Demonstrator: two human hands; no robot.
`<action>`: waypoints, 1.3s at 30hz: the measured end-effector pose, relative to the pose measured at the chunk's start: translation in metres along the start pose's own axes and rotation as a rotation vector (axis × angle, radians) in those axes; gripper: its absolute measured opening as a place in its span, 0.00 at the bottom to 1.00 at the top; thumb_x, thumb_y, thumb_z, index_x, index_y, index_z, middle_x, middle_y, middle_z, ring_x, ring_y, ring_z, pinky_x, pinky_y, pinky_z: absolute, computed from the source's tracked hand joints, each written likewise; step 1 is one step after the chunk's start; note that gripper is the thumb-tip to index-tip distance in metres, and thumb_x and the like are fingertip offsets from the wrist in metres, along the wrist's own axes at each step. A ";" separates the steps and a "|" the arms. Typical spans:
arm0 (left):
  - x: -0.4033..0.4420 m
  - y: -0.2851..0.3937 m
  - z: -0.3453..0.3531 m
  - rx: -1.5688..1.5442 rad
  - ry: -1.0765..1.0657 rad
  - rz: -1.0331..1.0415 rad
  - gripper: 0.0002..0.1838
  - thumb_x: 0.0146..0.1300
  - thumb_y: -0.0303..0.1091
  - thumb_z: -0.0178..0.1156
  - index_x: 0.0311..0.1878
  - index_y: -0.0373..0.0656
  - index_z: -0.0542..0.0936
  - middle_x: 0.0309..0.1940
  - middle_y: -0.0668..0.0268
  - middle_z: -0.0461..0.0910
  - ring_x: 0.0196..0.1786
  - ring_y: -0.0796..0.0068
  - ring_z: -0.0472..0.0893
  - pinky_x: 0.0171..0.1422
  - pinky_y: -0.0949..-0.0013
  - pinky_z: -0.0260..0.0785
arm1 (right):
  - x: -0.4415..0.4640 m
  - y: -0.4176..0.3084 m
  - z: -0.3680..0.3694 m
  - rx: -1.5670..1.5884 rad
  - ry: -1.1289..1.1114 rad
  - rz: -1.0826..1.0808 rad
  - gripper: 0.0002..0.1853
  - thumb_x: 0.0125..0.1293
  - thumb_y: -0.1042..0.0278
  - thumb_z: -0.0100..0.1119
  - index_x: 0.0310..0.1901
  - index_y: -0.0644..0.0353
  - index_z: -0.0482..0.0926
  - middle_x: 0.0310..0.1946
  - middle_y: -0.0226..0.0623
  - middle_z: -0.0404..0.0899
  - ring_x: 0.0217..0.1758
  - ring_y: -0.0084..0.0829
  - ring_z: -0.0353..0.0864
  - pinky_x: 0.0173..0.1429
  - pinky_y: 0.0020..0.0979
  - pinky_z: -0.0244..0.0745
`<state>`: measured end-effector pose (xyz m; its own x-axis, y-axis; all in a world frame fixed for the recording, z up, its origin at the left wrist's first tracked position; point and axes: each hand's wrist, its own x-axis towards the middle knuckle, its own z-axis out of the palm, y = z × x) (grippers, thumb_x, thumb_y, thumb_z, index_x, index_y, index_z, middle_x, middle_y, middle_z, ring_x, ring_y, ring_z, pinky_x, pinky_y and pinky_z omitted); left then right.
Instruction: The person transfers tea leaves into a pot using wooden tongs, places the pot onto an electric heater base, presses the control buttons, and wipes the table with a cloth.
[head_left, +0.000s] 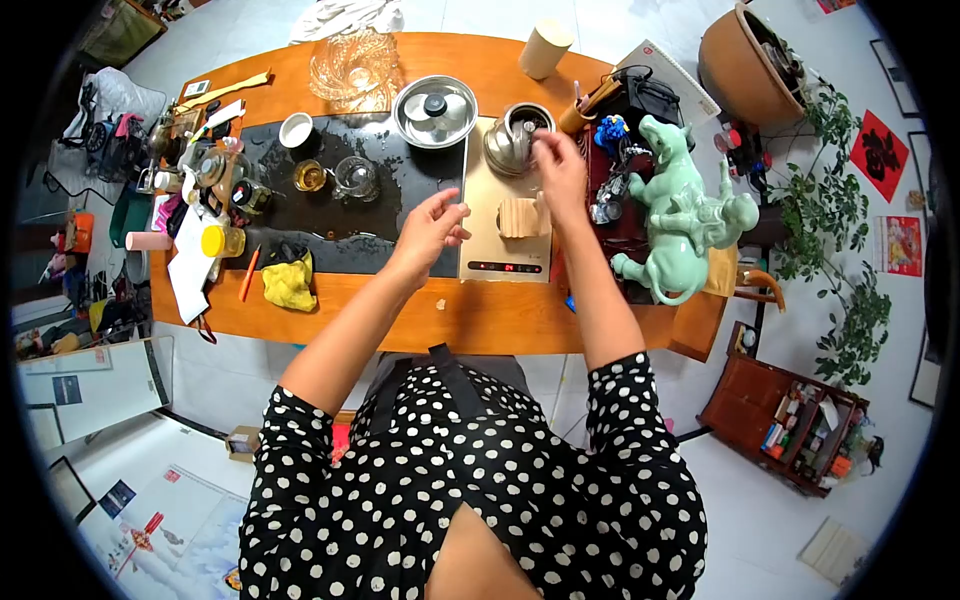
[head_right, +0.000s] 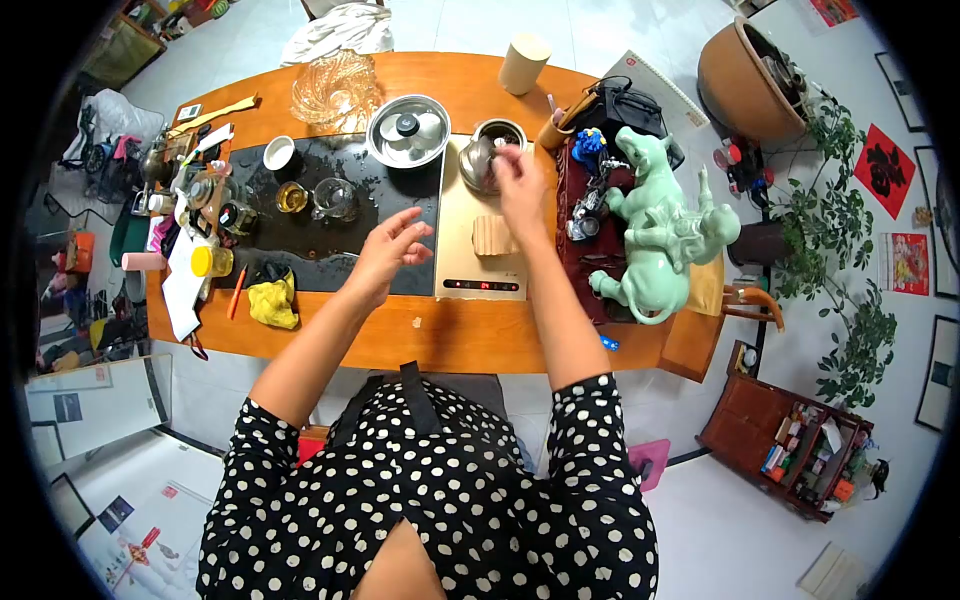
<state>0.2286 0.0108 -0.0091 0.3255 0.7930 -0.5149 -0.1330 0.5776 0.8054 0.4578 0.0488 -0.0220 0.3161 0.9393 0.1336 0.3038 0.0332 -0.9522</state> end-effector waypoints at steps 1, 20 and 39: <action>0.000 -0.007 0.000 0.010 -0.008 -0.021 0.26 0.70 0.34 0.58 0.68 0.35 0.66 0.43 0.63 0.80 0.34 0.81 0.79 0.35 0.80 0.71 | 0.016 0.000 -0.006 -0.393 0.118 -0.304 0.09 0.65 0.73 0.60 0.47 0.60 0.80 0.40 0.39 0.79 0.41 0.36 0.82 0.48 0.34 0.77; -0.013 -0.074 -0.036 0.028 0.122 -0.152 0.12 0.72 0.36 0.55 0.54 0.41 0.77 0.38 0.67 0.83 0.34 0.80 0.80 0.40 0.76 0.72 | 0.084 0.043 0.008 -0.890 -0.199 -0.529 0.09 0.59 0.75 0.57 0.42 0.57 0.81 0.38 0.44 0.76 0.44 0.46 0.79 0.49 0.43 0.76; -0.023 -0.108 -0.072 0.190 0.069 -0.103 0.07 0.69 0.33 0.58 0.43 0.40 0.79 0.35 0.68 0.82 0.33 0.81 0.79 0.38 0.77 0.70 | -0.024 0.007 -0.007 -0.663 0.240 -0.435 0.23 0.67 0.68 0.58 0.63 0.58 0.71 0.52 0.49 0.75 0.54 0.49 0.76 0.56 0.40 0.73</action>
<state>0.1675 -0.0560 -0.1052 0.2624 0.7467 -0.6112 0.0790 0.6147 0.7848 0.4584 0.0241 -0.0301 0.2089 0.7880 0.5792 0.8866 0.0973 -0.4521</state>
